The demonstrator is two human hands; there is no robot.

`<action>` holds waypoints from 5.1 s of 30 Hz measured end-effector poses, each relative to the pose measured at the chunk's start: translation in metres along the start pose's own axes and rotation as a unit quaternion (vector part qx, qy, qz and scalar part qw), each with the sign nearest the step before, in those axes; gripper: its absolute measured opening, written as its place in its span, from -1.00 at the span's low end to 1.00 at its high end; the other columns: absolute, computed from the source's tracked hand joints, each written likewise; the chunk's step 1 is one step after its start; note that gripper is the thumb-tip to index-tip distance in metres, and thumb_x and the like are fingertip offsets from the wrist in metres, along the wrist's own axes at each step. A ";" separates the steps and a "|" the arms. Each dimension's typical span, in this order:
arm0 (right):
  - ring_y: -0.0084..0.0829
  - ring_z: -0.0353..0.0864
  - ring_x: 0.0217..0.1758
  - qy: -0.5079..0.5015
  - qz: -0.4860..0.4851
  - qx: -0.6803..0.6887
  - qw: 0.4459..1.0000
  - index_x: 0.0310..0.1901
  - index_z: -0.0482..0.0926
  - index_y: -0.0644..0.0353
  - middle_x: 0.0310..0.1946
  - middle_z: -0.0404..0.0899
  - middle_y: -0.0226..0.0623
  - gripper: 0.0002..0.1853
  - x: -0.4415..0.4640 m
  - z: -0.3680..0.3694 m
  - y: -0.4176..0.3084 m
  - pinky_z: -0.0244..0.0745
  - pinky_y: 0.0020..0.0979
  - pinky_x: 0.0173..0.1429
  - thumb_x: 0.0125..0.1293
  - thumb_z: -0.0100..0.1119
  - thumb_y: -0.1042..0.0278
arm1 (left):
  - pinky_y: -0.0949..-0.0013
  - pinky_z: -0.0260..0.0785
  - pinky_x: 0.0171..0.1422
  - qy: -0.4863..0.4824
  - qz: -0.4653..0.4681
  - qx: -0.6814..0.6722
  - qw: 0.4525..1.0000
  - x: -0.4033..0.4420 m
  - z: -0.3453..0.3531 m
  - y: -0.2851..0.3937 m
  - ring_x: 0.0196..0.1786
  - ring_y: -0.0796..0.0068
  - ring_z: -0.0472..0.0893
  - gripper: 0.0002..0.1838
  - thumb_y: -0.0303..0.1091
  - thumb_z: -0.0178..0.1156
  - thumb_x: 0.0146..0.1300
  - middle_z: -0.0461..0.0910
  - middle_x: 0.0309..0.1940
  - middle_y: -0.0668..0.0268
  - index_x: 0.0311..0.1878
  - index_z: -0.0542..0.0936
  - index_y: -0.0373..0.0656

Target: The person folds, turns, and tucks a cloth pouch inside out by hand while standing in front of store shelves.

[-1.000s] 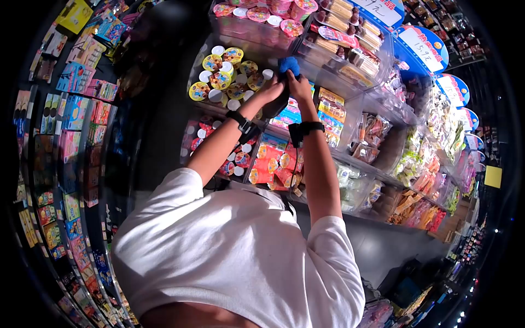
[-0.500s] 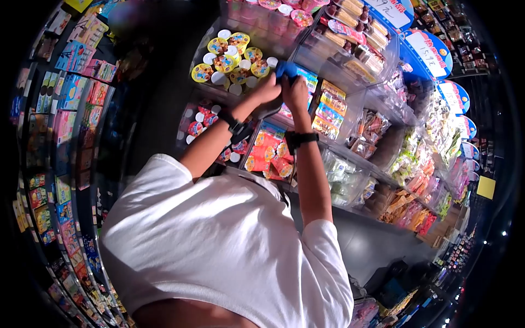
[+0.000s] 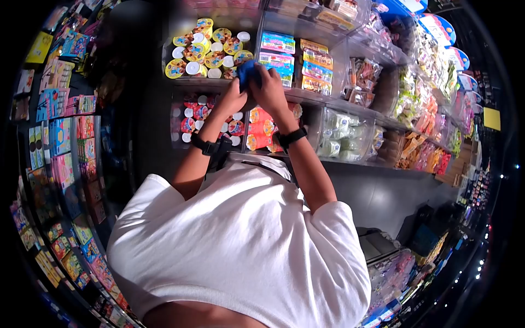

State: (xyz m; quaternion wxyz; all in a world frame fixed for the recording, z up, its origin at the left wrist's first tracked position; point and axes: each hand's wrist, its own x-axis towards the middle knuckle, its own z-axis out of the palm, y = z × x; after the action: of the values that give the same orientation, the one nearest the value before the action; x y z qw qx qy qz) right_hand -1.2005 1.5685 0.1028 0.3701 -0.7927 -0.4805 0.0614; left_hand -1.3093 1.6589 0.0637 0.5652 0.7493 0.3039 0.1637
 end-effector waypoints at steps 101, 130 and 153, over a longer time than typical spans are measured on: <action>-0.49 0.53 -0.13 0.282 0.263 0.198 0.901 0.12 0.37 0.39 -0.13 0.55 -0.16 -0.62 -0.191 -0.247 0.200 0.42 -0.51 -0.03 0.25 0.07 0.55 | 0.41 0.38 -0.06 -0.116 0.231 -0.250 0.933 -0.012 0.234 0.176 -0.18 0.46 0.56 -0.79 -0.43 0.11 0.34 0.59 -0.29 0.23 0.01 0.55 -0.21; -0.27 0.46 -0.04 0.056 -0.003 -0.190 0.980 0.12 0.43 0.07 -0.21 0.50 -0.31 -0.52 -0.134 -0.246 0.307 0.26 -0.25 -0.02 0.10 0.12 0.38 | -0.02 0.06 0.42 0.060 0.258 0.504 0.822 0.026 0.373 0.125 0.02 0.11 0.44 -0.59 -0.44 0.13 0.05 0.48 -0.14 0.14 0.05 0.51 -0.21; -0.11 0.44 -0.10 -0.004 -0.110 0.045 0.993 0.37 0.17 0.10 -0.24 0.45 -0.11 -0.18 -0.181 -0.299 0.283 0.33 -0.19 0.07 -0.02 0.18 0.52 | 0.27 0.36 0.08 0.121 0.181 0.074 0.973 -0.020 0.391 0.153 -0.07 0.12 0.55 -0.65 -0.66 0.12 -0.01 0.55 -0.20 0.11 -0.08 0.47 -0.24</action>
State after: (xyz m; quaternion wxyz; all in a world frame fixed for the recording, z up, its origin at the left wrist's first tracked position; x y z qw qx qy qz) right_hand -0.9580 1.1900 0.0884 0.4074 -0.7174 -0.5633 0.0451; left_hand -1.0529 1.3269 0.0907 0.4282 0.8064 0.2408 0.3292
